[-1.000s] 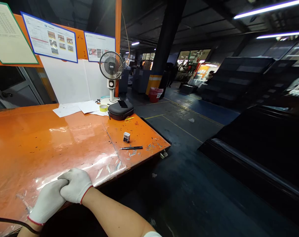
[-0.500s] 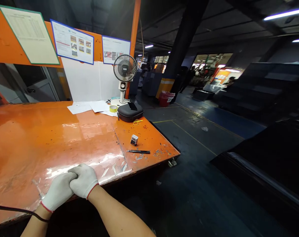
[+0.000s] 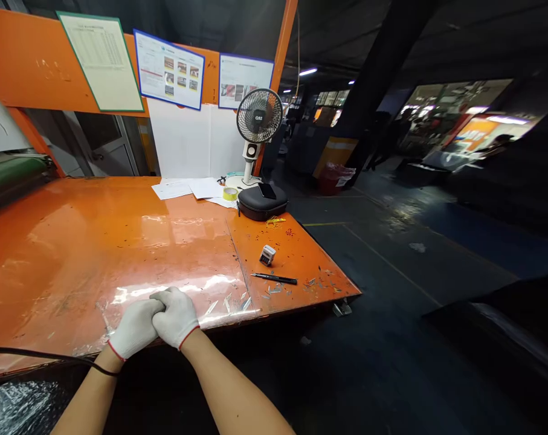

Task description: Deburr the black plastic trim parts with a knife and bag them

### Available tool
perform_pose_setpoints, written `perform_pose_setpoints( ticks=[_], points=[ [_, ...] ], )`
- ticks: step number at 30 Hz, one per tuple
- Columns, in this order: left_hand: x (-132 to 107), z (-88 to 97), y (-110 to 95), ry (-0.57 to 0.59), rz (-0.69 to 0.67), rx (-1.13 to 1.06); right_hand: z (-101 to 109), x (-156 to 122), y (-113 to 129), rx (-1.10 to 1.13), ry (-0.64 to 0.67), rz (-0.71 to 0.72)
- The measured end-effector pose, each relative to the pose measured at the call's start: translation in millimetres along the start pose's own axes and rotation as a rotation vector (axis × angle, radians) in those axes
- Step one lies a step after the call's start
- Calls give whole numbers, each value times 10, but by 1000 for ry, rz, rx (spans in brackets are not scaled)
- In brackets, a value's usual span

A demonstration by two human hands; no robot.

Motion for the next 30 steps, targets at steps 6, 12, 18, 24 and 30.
perform_pose_setpoints(
  ticks=[6,12,18,24,30],
  points=[
    [20,-14,19,-7,-8,10,1,-9,10,21,-4,0],
    [19,-27,22,0,-7,-2,7,-10,32,-3,5,-7],
    [10,-38,28,-14,-24,-6,9,-13,27,-21,3,-9],
    [-22,13,-2,-15,-25,-39,3,-11,21,7,3,-3],
    [-10,4,-4,-13,-28,-33,8,-18,17,10,-7,2]
  ],
)
Point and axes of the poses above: each hand's wrist, its own x-axis towards the middle knuckle, its own z-axis out of the back of the hand, y = z × x, the point moved 7 cm from there along x, towards the middle knuckle, and after that the axes turned 15 degrees about y, right-handed, at the moved point
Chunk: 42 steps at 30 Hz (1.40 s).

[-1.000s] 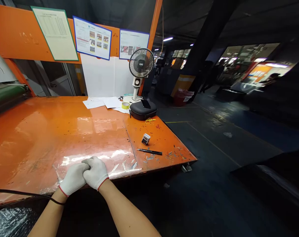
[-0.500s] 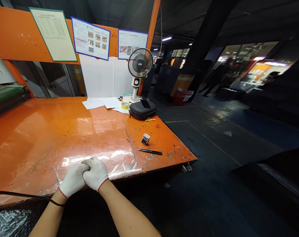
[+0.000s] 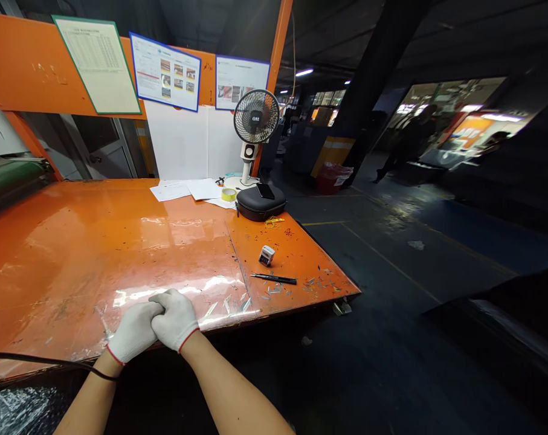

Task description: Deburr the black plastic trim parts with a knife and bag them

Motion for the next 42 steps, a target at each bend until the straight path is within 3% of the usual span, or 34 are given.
perform_pose_setpoints(
  ticks=[27,34,36,38,40,42],
  points=[
    [31,-45,44,-19,-9,7,-10,12,-35,-1,-5,11],
    [31,-9,57,-84,-58,-64,41,-94,103,49,-31,148],
    [-9,42,100,-174,-63,-195,170,-204,63,52,-70,189],
    [-60,88,135,-258,-85,-314,473,-376,-72,-11,-193,197],
    [-89,114,142,-293,-122,-363,952,-618,-293,-164,-389,127],
    [-81,122,139,-289,-150,-385,1511,-913,-558,-366,-589,-45]
  ],
)
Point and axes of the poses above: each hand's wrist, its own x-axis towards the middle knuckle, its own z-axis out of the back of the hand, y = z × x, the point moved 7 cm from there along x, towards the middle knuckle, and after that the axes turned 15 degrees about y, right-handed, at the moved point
